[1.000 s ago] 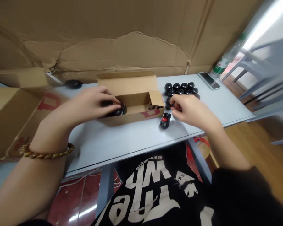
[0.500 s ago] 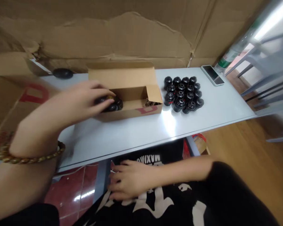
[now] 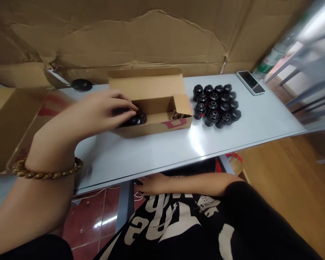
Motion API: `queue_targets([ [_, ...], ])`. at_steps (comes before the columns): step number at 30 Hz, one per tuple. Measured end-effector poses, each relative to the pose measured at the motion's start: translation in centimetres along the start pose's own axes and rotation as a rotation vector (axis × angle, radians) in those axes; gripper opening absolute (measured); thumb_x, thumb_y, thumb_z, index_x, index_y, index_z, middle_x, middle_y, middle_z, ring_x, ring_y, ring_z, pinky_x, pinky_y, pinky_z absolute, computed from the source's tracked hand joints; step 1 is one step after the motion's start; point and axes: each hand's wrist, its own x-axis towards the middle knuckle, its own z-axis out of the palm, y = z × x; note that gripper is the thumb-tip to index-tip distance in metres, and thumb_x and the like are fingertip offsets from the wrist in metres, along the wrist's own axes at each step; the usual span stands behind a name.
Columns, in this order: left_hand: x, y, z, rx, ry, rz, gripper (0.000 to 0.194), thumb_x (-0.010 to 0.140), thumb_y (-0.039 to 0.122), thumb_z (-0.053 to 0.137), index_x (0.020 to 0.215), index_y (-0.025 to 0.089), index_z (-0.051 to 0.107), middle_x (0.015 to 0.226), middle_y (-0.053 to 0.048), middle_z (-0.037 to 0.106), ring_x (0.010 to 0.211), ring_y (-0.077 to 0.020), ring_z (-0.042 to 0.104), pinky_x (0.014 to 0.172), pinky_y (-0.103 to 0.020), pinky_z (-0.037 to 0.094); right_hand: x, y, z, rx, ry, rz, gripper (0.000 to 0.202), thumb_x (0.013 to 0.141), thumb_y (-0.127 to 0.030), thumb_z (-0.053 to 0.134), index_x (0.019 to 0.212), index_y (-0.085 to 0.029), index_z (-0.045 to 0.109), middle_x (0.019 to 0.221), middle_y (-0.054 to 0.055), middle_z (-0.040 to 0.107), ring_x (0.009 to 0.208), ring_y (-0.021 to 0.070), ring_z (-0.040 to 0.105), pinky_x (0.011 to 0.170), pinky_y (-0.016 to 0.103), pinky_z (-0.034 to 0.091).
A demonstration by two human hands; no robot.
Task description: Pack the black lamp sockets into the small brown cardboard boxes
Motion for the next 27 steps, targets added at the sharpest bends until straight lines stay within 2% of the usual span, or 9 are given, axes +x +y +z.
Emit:
queue_targets([
  [3,0.0,-0.5,0.1,0.008,0.003,0.016,0.039,0.104,0.058,0.065,0.101,0.029,0.091,0.102,-0.012,0.079,0.091,-0.0309,0.073,0.091,-0.046,0.063,-3.3,-2.4,-3.8,-0.100,-0.096,-0.122,0.045,0.119,-0.056,0.066,0.146,-0.021,0.076,0.142,0.012,0.081,0.097,0.0205,0.077,0.072,0.033,0.054],
  [7,0.0,-1.0,0.1,-0.015,-0.006,0.043,0.038,0.103,0.059,0.066,0.097,0.030,0.091,0.102,-0.012,0.080,0.089,-0.0303,0.074,0.087,-0.044,0.064,-10.0,-6.1,-12.7,0.082,-0.131,-0.153,0.049,0.119,-0.062,0.065,0.147,-0.022,0.071,0.124,0.005,0.087,0.088,0.0173,0.079,0.061,0.030,0.050],
  [10,0.0,-1.2,0.0,-0.026,-0.014,0.044,0.036,0.102,0.059,0.068,0.095,0.032,0.091,0.101,-0.011,0.080,0.086,-0.0290,0.074,0.084,-0.042,0.063,-15.5,-7.5,-20.3,0.090,0.056,0.002,0.041,0.122,-0.051,0.064,0.145,-0.017,0.067,0.124,0.010,0.085,0.089,0.0183,0.080,0.071,0.031,0.063],
  [12,0.0,-1.1,0.0,-0.030,-0.017,0.034,0.036,0.102,0.058,0.068,0.095,0.031,0.090,0.102,-0.011,0.080,0.085,-0.0284,0.073,0.085,-0.042,0.063,-18.7,-7.3,-24.5,-0.081,0.201,0.120,0.026,0.123,-0.035,0.061,0.144,-0.021,0.067,0.130,0.011,0.079,0.091,0.0184,0.079,0.071,0.032,0.066],
  [14,0.0,-1.0,0.1,-0.028,-0.008,0.028,0.037,0.102,0.058,0.067,0.095,0.030,0.089,0.101,-0.012,0.079,0.085,-0.0284,0.072,0.085,-0.042,0.062,-20.8,-6.6,-27.3,-0.286,0.350,0.229,0.027,0.119,-0.028,0.060,0.144,-0.027,0.070,0.139,0.014,0.071,0.093,0.0214,0.078,0.067,0.035,0.066],
  [17,0.2,-0.6,0.1,-0.022,0.016,0.031,0.036,0.102,0.057,0.066,0.094,0.029,0.088,0.101,-0.012,0.079,0.087,-0.0293,0.072,0.086,-0.042,0.063,-21.7,-4.9,-29.3,-0.543,0.515,0.316,0.037,0.118,-0.035,0.055,0.152,-0.032,0.071,0.147,0.017,0.067,0.098,0.0307,0.076,0.070,0.048,0.065],
  [20,0.2,-0.2,-0.1,0.002,0.023,0.045,0.034,0.103,0.053,0.063,0.094,0.028,0.085,0.102,-0.012,0.078,0.092,-0.0295,0.072,0.089,-0.042,0.062,-20.7,-3.5,-29.8,-0.600,0.418,0.396,0.046,0.115,-0.031,0.056,0.160,-0.027,0.067,0.136,0.016,0.075,0.098,0.0342,0.077,0.075,0.051,0.064],
  [23,0.2,0.4,-0.6,0.041,0.039,0.074,0.032,0.105,0.048,0.059,0.094,0.028,0.081,0.103,-0.012,0.078,0.096,-0.0298,0.072,0.091,-0.044,0.060,-19.4,-2.3,-29.7,-0.708,0.327,0.400,0.034,0.111,-0.025,0.065,0.143,-0.014,0.073,0.113,0.016,0.078,0.103,0.0372,0.074,0.084,0.051,0.061],
  [27,0.2,1.3,-1.2,0.033,0.095,0.107,0.024,0.105,0.043,0.061,0.094,0.029,0.077,0.106,-0.011,0.077,0.099,-0.0309,0.071,0.092,-0.047,0.059,-18.5,-0.8,-29.2,-0.913,0.338,0.331,0.024,0.107,-0.014,0.063,0.126,-0.013,0.078,0.128,0.022,0.075,0.112,0.0370,0.065,0.093,0.050,0.052],
])
